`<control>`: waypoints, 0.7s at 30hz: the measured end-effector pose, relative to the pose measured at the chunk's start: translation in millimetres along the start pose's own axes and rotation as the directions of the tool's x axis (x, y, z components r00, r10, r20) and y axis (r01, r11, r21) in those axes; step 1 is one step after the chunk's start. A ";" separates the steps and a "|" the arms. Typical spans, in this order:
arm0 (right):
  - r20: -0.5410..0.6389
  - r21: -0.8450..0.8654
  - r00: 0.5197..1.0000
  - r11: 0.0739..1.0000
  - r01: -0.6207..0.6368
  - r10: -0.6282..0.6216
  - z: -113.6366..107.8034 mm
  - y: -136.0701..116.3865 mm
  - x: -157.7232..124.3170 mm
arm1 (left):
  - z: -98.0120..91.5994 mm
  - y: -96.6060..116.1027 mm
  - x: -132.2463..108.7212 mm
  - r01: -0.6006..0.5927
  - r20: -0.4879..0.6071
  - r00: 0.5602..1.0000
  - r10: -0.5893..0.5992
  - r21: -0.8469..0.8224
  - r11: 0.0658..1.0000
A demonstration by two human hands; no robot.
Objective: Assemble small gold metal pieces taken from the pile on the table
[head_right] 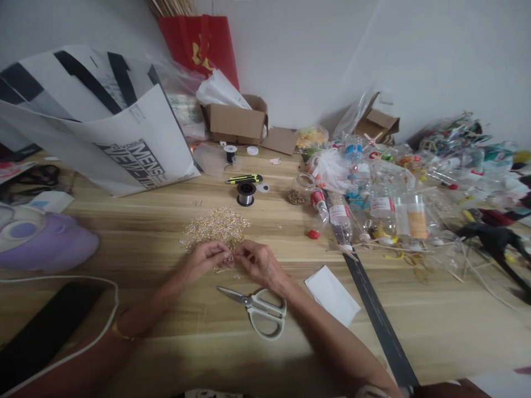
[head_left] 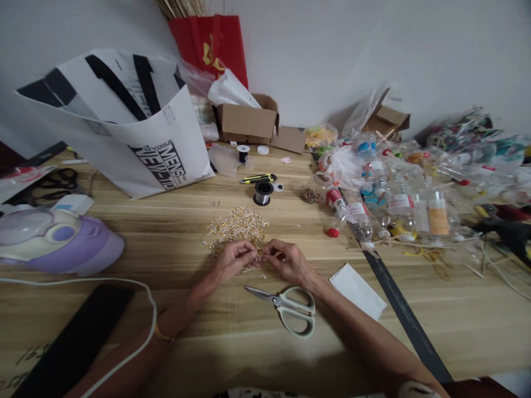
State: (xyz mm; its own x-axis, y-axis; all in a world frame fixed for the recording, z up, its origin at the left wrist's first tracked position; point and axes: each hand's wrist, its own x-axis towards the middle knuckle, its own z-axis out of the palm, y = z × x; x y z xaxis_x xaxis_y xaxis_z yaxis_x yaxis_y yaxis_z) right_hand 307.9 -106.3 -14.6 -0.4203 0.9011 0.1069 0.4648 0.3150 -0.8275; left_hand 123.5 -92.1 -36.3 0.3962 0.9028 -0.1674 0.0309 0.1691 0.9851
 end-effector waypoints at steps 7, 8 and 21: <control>0.010 0.105 0.999 0.994 -0.043 0.042 1.8 3.8 1.5 | 0.4 -2.0 -1.5 -0.063 0.029 0.998 0.062 0.034 0.997; 0.010 0.113 0.999 0.993 -0.041 0.040 2.4 5.5 1.5 | 0.6 -2.1 -1.7 -0.076 0.030 0.997 0.075 0.045 0.996; 0.045 0.155 0.998 0.987 -0.048 0.042 5.0 11.9 2.8 | 3.0 -5.0 -1.4 -0.118 0.005 0.993 0.119 0.130 0.984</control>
State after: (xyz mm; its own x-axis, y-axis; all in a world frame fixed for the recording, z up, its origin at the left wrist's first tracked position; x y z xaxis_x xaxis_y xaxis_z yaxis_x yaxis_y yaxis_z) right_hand 308.3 -101.6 -26.9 -0.4350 0.8992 0.0475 0.3582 0.2212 -0.9071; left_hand 125.5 -95.3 -40.9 0.4015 0.9146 -0.0490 0.1032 0.0080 0.9946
